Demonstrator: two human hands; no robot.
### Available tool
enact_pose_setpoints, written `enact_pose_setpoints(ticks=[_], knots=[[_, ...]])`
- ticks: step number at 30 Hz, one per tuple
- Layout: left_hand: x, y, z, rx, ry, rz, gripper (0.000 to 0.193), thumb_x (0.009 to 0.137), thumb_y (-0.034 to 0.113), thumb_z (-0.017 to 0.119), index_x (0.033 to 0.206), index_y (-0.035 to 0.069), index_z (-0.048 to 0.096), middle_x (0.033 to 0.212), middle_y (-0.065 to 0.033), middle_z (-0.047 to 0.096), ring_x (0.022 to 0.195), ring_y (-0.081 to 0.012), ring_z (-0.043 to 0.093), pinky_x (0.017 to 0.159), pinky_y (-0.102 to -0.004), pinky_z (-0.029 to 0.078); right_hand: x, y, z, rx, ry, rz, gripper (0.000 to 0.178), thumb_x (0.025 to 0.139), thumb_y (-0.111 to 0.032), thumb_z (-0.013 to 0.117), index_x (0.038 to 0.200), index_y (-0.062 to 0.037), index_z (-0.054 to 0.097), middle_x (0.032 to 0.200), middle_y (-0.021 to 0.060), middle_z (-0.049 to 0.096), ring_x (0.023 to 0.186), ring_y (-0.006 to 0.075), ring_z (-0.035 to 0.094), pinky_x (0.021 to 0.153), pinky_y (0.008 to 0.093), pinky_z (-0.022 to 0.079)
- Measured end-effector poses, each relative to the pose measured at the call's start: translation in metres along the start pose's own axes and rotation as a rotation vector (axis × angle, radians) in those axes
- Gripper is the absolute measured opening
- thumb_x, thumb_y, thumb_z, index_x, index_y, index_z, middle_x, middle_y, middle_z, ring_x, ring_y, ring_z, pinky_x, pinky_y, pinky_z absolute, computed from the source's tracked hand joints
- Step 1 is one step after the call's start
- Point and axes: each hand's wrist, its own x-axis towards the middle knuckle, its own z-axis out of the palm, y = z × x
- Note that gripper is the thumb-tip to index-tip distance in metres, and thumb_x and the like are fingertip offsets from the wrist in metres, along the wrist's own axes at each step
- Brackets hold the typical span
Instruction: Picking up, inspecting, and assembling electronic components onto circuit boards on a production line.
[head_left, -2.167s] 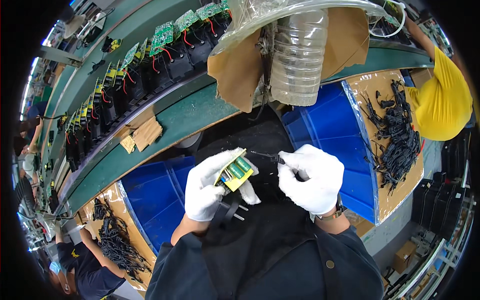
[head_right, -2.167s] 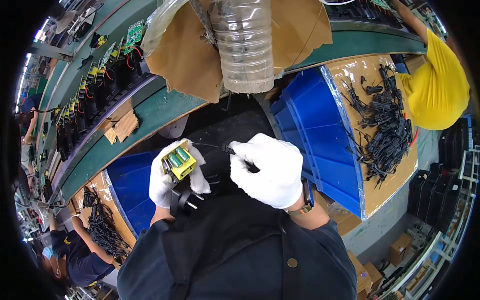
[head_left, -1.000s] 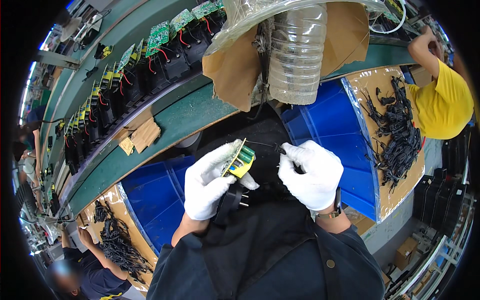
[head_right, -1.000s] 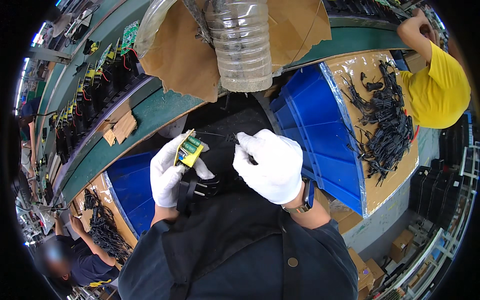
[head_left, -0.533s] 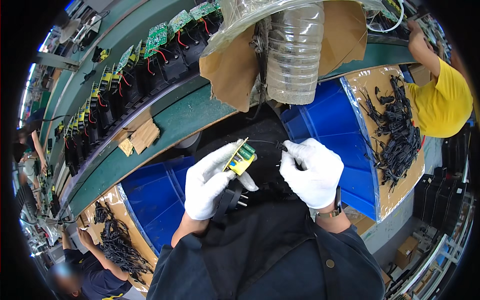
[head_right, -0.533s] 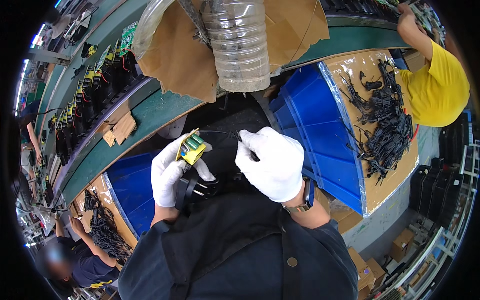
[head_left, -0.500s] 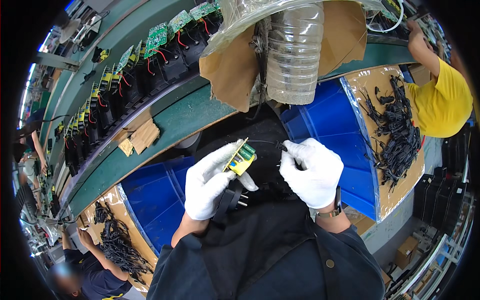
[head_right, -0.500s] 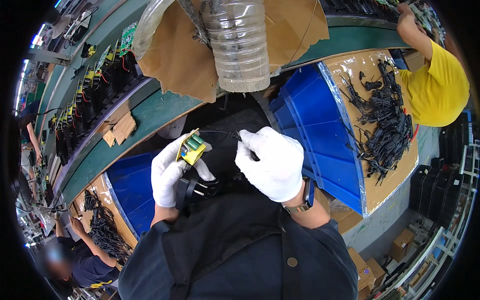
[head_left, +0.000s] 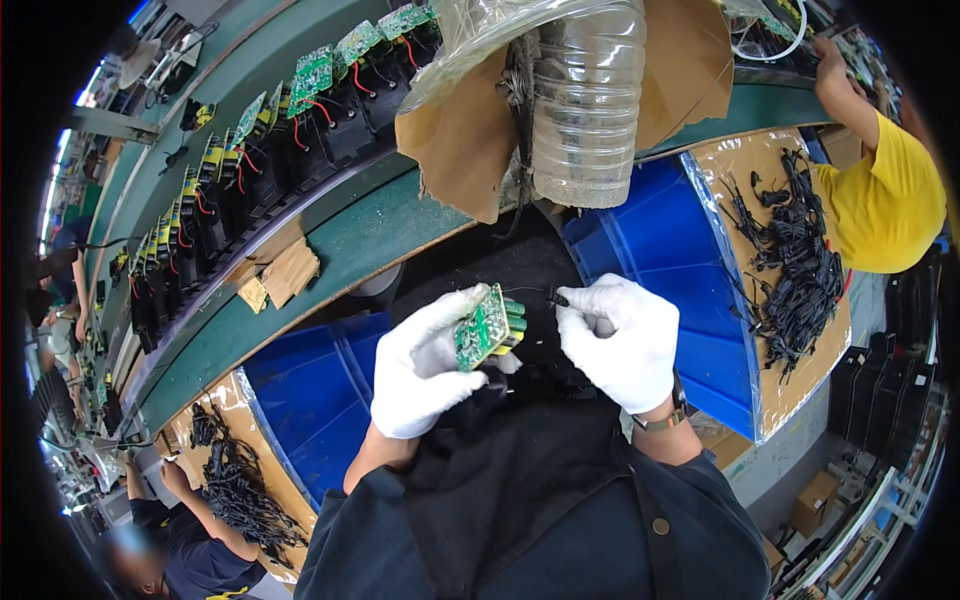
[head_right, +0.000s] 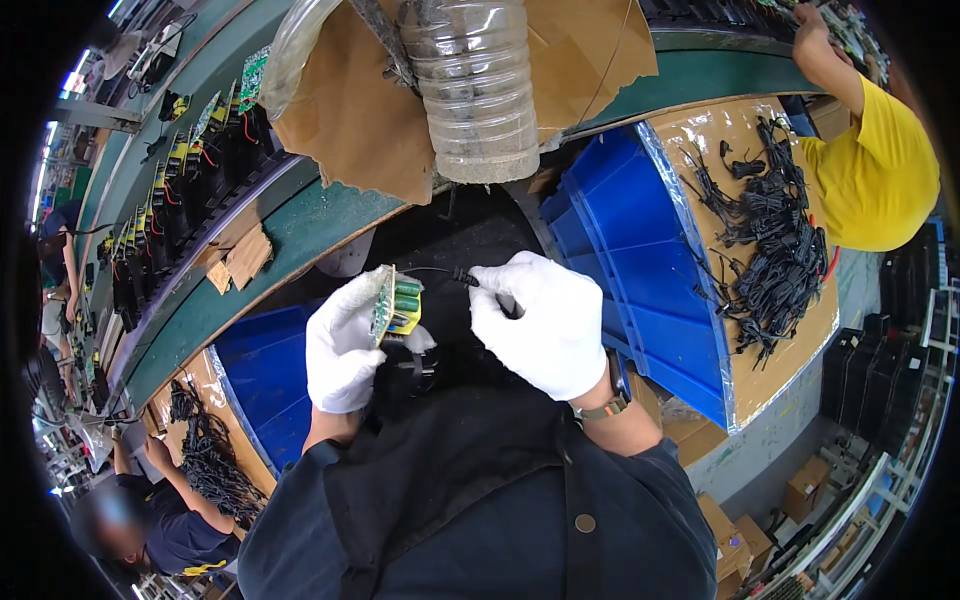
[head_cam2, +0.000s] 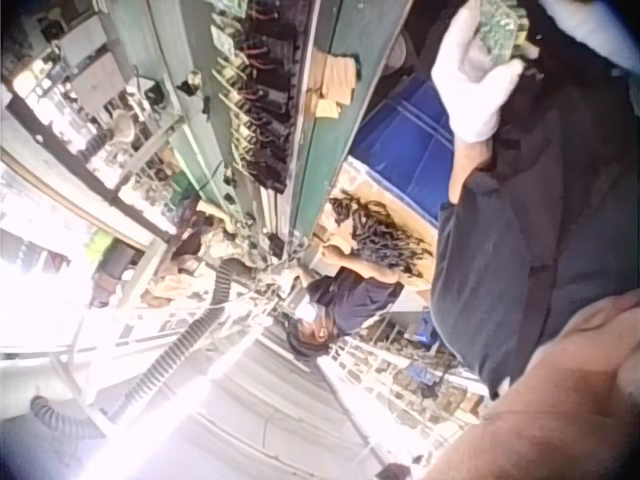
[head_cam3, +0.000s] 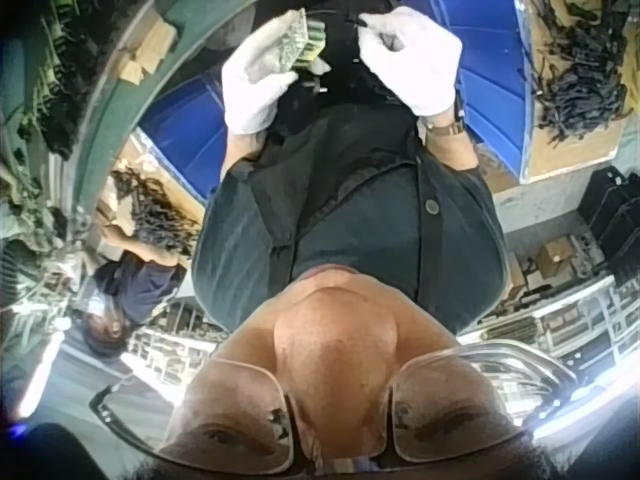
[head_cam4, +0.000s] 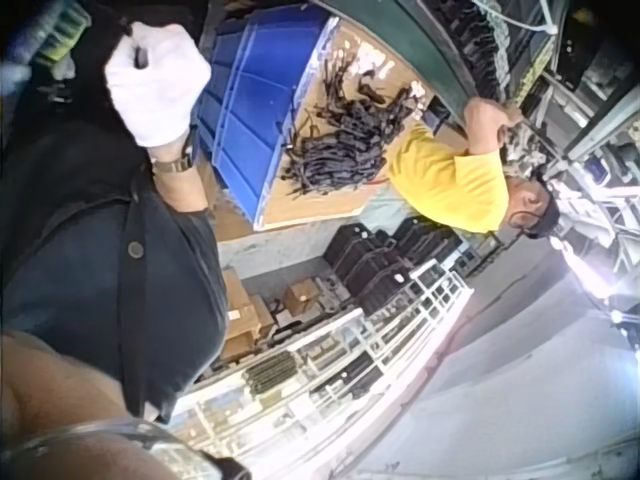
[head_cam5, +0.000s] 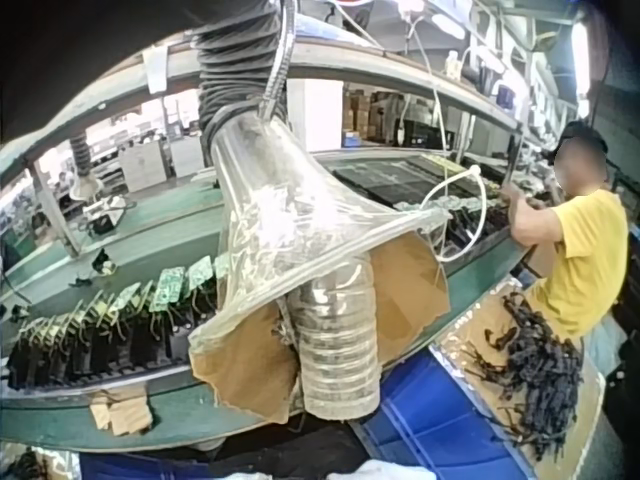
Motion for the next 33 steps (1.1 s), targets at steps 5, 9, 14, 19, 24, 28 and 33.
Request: enact_pose_setpoints(ticks=[5, 9, 14, 19, 24, 28, 33], knots=[[0.006, -0.001, -0.001, -0.282, 0.075, -0.189, 0.065, 0.07, -0.009, 0.073, 0.129, -0.005, 0.048, 0.124, -0.0291, 0.054, 0.096, -0.0359, 0.064, 0.072, -0.0412, 0.06, 0.001, 0.003, -0.002, 0.126, -0.076, 0.036, 0.012, 0.065, 0.002, 0.069, 0.077, 0.0014, 0.071, 0.06, 0.0029, 0.056, 0.045, 0.0115, 0.04, 0.044, 0.0241, 0.031], [0.019, 0.0, 0.004, -0.319, 0.006, -0.258, 0.059, 0.07, -0.01, 0.072, 0.125, -0.005, 0.052, 0.127, -0.0305, 0.052, 0.101, -0.038, 0.062, 0.071, -0.041, 0.061, 0.001, 0.006, -0.001, 0.108, -0.112, -0.009, 0.013, 0.066, 0.003, 0.069, 0.079, 0.0017, 0.071, 0.062, 0.0033, 0.057, 0.047, 0.0109, 0.039, 0.045, 0.0237, 0.031], [0.023, 0.002, -0.005, -0.164, -0.126, -0.276, 0.057, 0.071, -0.012, 0.07, 0.124, -0.002, 0.055, 0.132, -0.0319, 0.048, 0.106, -0.0398, 0.061, 0.07, -0.0364, 0.062, 0.0, 0.013, -0.001, 0.111, -0.04, 0.001, 0.014, 0.065, 0.003, 0.07, 0.079, 0.002, 0.071, 0.064, 0.0036, 0.058, 0.048, 0.0108, 0.039, 0.046, 0.0235, 0.031], [0.034, -0.011, -0.002, -0.111, -0.189, -0.237, 0.059, 0.067, -0.003, 0.075, 0.123, -0.002, 0.056, 0.137, -0.0371, 0.039, 0.111, -0.0486, 0.057, 0.077, -0.0444, 0.058, -0.002, 0.016, -0.003, 0.175, 0.044, 0.061, 0.014, 0.064, 0.004, 0.069, 0.078, 0.0023, 0.07, 0.066, 0.0037, 0.058, 0.048, 0.011, 0.039, 0.046, 0.0233, 0.031], [0.039, -0.008, 0.003, -0.227, -0.164, -0.253, 0.056, 0.066, 0.001, 0.075, 0.12, -0.004, 0.058, 0.138, -0.0385, 0.038, 0.104, -0.048, 0.061, 0.086, -0.0461, 0.054, -0.001, 0.023, -0.014, 0.193, -0.017, 0.042, 0.014, 0.066, 0.001, 0.068, 0.08, -0.0005, 0.071, 0.066, 0.0048, 0.06, 0.049, 0.0141, 0.047, 0.046, 0.0242, 0.035], [0.04, -0.004, 0.001, -0.237, -0.177, -0.306, 0.055, 0.068, 0.004, 0.074, 0.119, -0.007, 0.057, 0.137, -0.0408, 0.037, 0.099, -0.0473, 0.063, 0.078, -0.0411, 0.058, 0.002, 0.021, -0.014, 0.232, -0.045, 0.007, 0.014, 0.063, 0.004, 0.066, 0.076, 0.0009, 0.069, 0.065, 0.0042, 0.058, 0.048, 0.0121, 0.041, 0.046, 0.0231, 0.031], [0.036, 0.0, -0.01, -0.288, -0.188, -0.374, 0.057, 0.07, -0.001, 0.071, 0.125, -0.001, 0.056, 0.137, -0.0364, 0.04, 0.104, -0.0441, 0.063, 0.082, -0.0399, 0.057, -0.001, 0.026, -0.009, 0.321, -0.041, -0.048, 0.013, 0.063, 0.004, 0.065, 0.075, 0.0006, 0.069, 0.063, 0.0041, 0.057, 0.048, 0.0114, 0.04, 0.045, 0.0229, 0.029]])
